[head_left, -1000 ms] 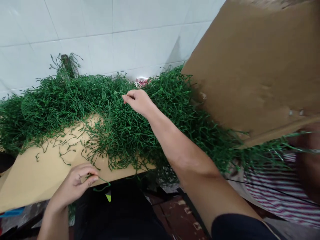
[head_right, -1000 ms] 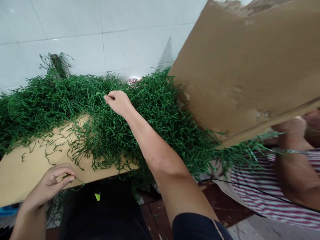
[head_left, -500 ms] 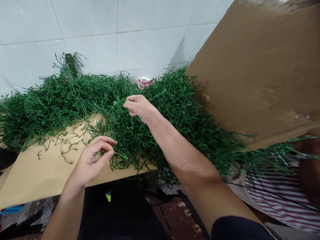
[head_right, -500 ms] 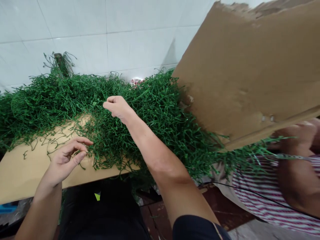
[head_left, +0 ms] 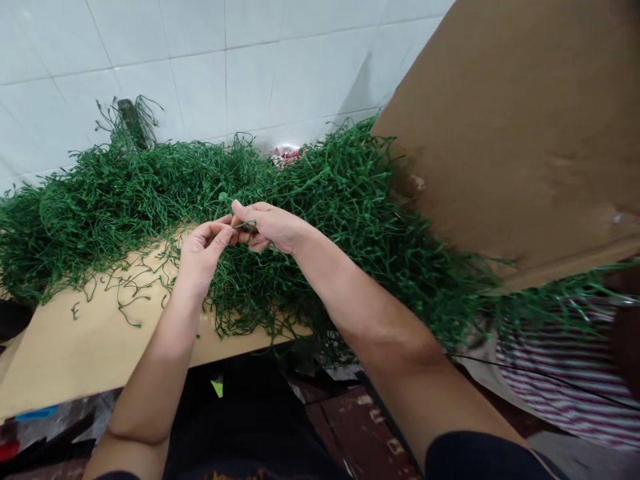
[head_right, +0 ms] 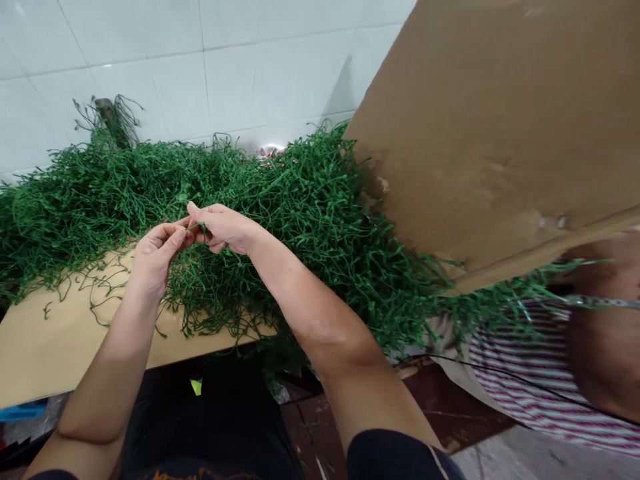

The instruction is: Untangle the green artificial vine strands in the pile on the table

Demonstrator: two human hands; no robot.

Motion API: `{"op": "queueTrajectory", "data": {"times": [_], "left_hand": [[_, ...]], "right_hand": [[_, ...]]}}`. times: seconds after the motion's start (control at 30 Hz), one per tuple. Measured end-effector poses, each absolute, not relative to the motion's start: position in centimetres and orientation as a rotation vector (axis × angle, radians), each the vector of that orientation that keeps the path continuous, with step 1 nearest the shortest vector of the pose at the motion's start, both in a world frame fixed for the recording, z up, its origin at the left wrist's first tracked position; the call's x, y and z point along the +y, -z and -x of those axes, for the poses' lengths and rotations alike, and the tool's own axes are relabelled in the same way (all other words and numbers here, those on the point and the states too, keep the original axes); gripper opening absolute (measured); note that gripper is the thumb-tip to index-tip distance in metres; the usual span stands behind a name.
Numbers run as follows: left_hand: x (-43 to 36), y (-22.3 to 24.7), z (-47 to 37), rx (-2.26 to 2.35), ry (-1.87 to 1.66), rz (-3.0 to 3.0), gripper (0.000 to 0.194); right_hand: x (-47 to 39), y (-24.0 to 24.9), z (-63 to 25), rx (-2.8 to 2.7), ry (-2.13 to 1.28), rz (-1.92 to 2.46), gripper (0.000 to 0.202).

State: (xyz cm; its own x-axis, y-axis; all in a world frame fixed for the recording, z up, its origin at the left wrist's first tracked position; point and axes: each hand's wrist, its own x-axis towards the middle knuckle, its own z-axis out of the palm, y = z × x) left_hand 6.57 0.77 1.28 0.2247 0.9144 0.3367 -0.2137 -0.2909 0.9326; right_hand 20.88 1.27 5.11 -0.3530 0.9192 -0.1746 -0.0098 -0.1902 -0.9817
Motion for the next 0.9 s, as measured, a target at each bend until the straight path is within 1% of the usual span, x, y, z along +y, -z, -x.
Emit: {"op": "queueTrajectory", "data": {"times": [0.17,0.33,0.47,0.53,0.73,0.8,0.9], "left_hand": [[1.1,-0.6,-6.3,0.924,-1.445,-1.556,0.021],[0.9,-0.7,-6.3,1.051,-1.622,-1.83,0.018],[0.9,-0.5,-5.8,1.083,-1.735,-1.876,0.017],[1.0,-0.4,-5.3,1.022,-1.705,-1.816,0.017],[0.7,-1.1,-5.2,0.804,-1.418,-1.668,0.021],[0.7,-1.2,-5.4,0.828,-1.4,-1.65,0.023],[0.8,-1.3,-5.4,0.87,-1.475,-1.605,0.023]], "right_hand": [[1.5,-4.3,-21.2,-1.528,-1.723,1.127,0.062],[1.3,-4.3,-20.7,-1.554,-1.748,1.085,0.068],[1.6,-4.1,-20.8,-1.514,-1.81,1.007,0.069],[1.7,-3.9,-21.0,-1.512,-1.844,0.956,0.068],[1.7,-3.6,-20.7,-1.553,-1.873,0.88,0.065],[1.6,-3.5,-20.4,-1.56,-1.871,0.865,0.063],[1.4,-3.6,-20.2,-1.583,-1.883,0.899,0.062]]}}
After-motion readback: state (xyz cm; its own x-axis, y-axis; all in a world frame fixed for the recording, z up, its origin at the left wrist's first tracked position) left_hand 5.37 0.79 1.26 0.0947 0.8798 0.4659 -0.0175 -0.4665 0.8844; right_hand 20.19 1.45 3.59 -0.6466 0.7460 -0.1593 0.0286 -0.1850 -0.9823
